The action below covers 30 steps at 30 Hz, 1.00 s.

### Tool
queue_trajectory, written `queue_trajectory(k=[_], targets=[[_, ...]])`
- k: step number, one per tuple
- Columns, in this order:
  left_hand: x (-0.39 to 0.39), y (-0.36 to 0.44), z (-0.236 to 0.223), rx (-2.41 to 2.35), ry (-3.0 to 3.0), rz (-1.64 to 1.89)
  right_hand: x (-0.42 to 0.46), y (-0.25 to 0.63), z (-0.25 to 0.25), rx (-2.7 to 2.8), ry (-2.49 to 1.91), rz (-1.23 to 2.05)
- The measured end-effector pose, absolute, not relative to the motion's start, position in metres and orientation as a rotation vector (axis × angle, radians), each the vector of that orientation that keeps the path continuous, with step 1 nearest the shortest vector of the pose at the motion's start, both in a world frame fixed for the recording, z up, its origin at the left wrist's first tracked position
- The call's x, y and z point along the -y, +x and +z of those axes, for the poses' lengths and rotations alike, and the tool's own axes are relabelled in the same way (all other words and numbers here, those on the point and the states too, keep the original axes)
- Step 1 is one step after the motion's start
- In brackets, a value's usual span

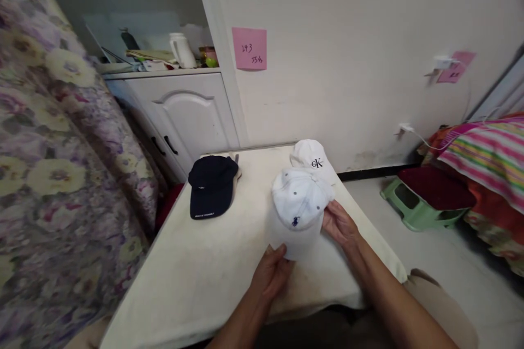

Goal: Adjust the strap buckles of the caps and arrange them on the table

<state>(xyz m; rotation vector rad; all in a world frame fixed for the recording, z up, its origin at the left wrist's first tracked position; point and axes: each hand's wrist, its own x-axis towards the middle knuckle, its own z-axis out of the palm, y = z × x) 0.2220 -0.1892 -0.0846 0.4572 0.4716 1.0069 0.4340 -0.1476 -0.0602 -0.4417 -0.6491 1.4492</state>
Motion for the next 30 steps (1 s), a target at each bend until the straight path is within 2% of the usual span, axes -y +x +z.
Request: queue_trajectory(k=[9,14,19,30], targets=[[0.186,0.215,-0.084,-0.494,0.402,0.991,0.146,0.432,-0.061,0.604,-0.497,1.391],[0.168,0.201,-0.073,-0.458,0.351,1.031,0.148,0.433,-0.058,0.588,-0.526,1.466],[0.153,0.196,-0.052,-0.455,0.542,1.06,0.153,0.43,-0.053,0.568,-0.552,1.517],[0.119,0.215,0.02,-0.574,0.887,1.149,0.157,0.441,-0.028,0.795,-0.503,1.307]])
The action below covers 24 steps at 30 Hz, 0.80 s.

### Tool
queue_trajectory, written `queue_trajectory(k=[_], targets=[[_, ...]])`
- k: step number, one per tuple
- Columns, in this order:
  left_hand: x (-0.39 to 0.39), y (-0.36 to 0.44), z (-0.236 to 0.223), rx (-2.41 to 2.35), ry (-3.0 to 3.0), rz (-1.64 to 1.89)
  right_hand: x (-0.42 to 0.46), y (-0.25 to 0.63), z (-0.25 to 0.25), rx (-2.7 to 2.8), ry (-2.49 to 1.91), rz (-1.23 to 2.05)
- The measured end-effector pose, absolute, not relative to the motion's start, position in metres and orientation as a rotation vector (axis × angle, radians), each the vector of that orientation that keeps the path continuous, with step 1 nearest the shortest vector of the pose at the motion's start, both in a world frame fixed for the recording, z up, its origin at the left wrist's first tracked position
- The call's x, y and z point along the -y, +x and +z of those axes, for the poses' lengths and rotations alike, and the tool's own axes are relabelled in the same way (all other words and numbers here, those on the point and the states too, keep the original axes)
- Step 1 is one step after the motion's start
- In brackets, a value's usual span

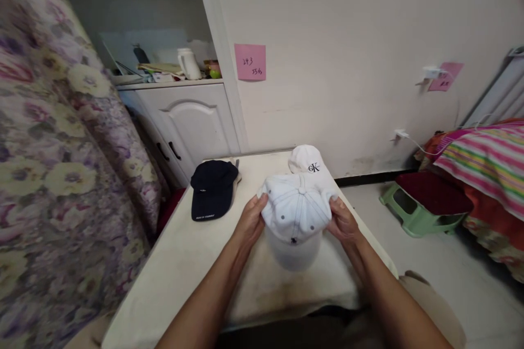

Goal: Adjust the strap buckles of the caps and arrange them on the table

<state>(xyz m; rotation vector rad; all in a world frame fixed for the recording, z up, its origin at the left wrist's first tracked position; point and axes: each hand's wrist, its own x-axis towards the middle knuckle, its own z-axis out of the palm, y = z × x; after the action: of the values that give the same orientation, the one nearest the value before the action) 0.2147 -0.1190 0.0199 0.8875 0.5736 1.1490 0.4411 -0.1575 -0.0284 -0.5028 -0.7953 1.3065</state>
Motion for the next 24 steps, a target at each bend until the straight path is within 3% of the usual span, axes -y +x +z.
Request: queue_trajectory(k=[7,13,17,24], targets=[[0.1,0.186,0.031,-0.506,1.123,1.208,0.163,0.464,-0.021,1.178,-0.611,1.294],[0.14,0.142,0.0,-0.689,1.28,0.983,0.177,0.468,-0.02,1.578,-0.785,1.292],[0.168,0.125,0.005,-0.792,1.361,0.818,0.187,0.465,-0.013,1.663,-0.81,1.398],[0.193,0.11,0.014,-0.8,1.408,0.832,0.2,0.456,0.012,1.949,-0.79,1.372]])
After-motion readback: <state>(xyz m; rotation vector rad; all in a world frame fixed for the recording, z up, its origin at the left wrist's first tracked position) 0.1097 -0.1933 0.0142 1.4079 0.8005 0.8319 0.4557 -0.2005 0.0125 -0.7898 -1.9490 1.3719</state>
